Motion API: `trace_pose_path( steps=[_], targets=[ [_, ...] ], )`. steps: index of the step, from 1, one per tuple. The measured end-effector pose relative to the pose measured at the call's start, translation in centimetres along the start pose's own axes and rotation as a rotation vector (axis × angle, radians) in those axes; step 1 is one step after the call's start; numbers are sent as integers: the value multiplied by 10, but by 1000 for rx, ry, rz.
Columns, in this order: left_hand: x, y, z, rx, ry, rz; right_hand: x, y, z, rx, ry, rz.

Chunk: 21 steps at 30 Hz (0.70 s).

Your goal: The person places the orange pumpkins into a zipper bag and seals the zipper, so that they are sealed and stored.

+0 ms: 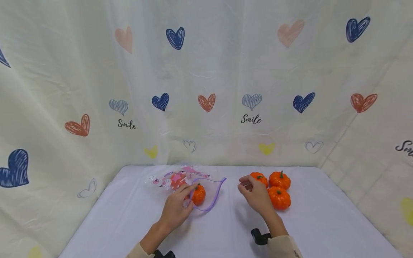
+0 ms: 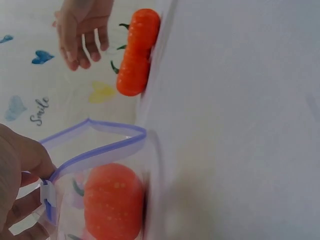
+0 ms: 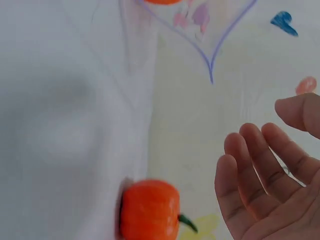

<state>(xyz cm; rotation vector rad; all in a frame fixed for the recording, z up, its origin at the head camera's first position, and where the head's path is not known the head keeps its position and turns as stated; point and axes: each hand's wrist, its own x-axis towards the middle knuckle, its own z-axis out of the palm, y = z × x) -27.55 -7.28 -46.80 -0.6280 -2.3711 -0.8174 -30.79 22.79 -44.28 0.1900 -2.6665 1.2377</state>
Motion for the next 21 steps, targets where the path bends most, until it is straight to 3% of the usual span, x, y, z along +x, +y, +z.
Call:
trace_pose_path(
  steps=[14,18,21],
  targets=[
    [1,-9,1,22,23,11,-19,56,-65,-159,137,92],
    [2,-10,1,16,30,15,-22,71,-77,-178,112,141],
    [1,-10,1,14,35,17,-21,84,-84,-197,42,207]
  ],
)
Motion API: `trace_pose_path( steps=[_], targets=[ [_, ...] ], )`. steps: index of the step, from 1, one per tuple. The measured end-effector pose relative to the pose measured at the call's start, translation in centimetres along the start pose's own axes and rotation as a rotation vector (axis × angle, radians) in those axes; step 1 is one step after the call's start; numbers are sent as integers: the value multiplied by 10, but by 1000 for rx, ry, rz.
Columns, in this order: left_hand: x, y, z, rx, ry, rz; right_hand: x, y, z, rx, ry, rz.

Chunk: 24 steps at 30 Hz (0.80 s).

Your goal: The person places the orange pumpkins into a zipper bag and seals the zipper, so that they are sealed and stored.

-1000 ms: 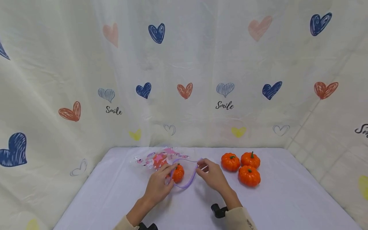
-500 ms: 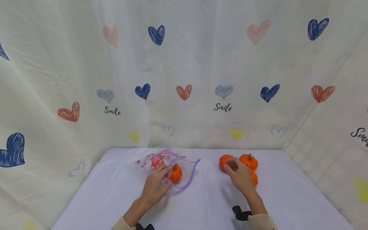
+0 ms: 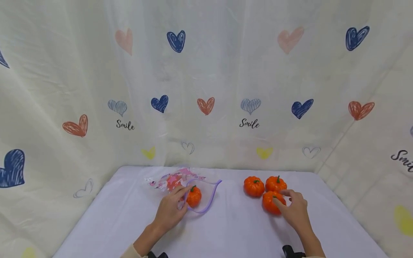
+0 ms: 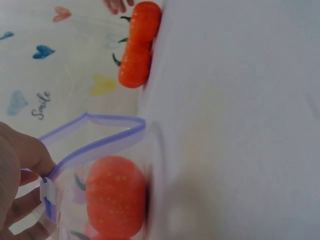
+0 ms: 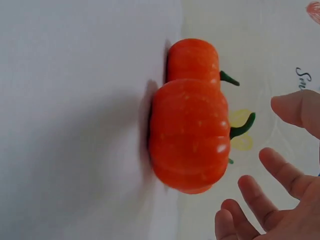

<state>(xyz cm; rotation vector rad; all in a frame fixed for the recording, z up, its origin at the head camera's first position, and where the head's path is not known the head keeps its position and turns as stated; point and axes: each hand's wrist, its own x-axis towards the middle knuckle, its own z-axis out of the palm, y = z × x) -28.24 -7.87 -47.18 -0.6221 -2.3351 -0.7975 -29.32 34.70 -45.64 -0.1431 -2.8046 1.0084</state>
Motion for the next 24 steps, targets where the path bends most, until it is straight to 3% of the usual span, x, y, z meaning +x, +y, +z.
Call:
trace_pose_path(
  steps=[8,24],
  targets=[
    [-1,-2,0,11,-12,-14,8,23,8,-2,-162,106],
    [1,-4,-1,0,-16,-17,17,26,18,92,-204,137]
  ],
)
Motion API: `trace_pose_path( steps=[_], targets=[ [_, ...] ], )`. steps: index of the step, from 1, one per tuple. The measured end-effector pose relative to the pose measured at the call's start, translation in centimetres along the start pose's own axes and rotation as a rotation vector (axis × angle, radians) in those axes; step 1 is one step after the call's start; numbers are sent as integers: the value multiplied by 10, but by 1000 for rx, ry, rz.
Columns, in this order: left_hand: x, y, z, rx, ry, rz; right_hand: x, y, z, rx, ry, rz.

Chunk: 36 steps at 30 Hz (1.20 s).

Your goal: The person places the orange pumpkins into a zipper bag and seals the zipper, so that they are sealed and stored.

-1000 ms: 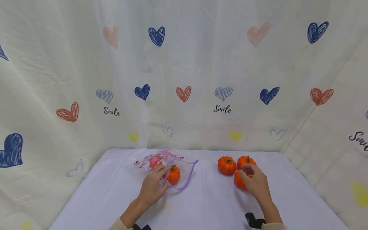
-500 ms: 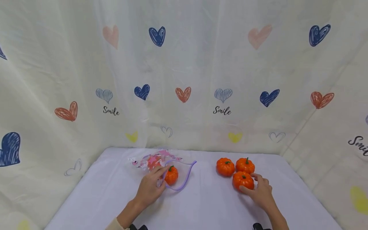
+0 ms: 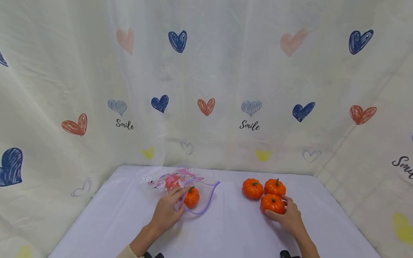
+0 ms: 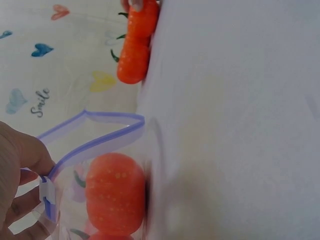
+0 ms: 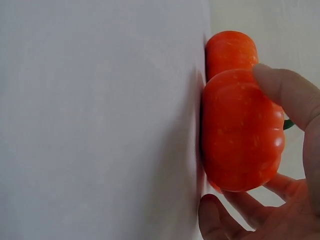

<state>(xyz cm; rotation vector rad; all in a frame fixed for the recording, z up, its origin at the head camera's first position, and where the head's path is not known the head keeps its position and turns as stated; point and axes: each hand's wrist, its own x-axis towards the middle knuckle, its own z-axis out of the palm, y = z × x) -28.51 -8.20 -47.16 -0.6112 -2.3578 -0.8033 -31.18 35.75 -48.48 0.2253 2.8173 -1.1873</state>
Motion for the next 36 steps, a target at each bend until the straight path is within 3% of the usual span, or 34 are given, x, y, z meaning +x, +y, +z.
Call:
trace_pose_path(
  steps=[11,25,36],
  targets=[
    [3,-2,1,8,3,0,0,-15,1,11,2,50],
    [0,0,1,14,-12,-6,-19,-79,29,60,22,-159],
    [0,0,0,7,-13,-17,-31,-117,64,123,-42,-271]
  ],
)
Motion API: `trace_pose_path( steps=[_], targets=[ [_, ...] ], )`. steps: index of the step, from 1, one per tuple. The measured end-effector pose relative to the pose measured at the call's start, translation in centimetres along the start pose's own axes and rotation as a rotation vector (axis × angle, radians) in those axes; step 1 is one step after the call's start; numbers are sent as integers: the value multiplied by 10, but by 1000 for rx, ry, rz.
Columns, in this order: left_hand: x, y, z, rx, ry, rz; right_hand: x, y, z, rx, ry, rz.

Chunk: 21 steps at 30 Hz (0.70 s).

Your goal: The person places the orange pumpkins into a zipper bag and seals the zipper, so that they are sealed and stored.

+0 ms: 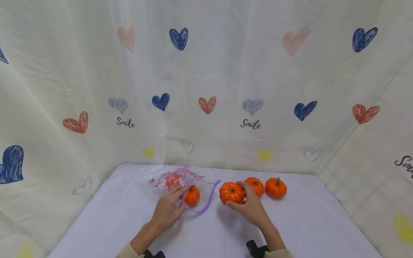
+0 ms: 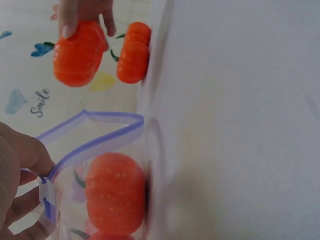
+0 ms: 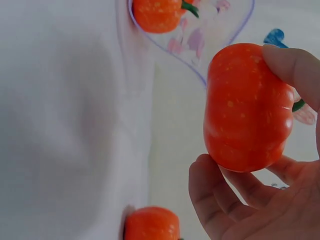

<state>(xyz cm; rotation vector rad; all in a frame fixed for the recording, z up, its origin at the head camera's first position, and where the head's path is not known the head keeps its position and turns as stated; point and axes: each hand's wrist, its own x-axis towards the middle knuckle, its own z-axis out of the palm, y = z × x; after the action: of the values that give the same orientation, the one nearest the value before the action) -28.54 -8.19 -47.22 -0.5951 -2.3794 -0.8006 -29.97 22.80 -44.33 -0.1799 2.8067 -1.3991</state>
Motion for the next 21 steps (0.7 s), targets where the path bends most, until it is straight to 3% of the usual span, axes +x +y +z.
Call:
trace_pose_path(
  steps=[12,21],
  targets=[
    [-1,1,1,23,7,7,-1,-17,45,46,-51,-44],
    [0,2,1,26,8,4,2,-28,74,16,6,-73]
  ],
)
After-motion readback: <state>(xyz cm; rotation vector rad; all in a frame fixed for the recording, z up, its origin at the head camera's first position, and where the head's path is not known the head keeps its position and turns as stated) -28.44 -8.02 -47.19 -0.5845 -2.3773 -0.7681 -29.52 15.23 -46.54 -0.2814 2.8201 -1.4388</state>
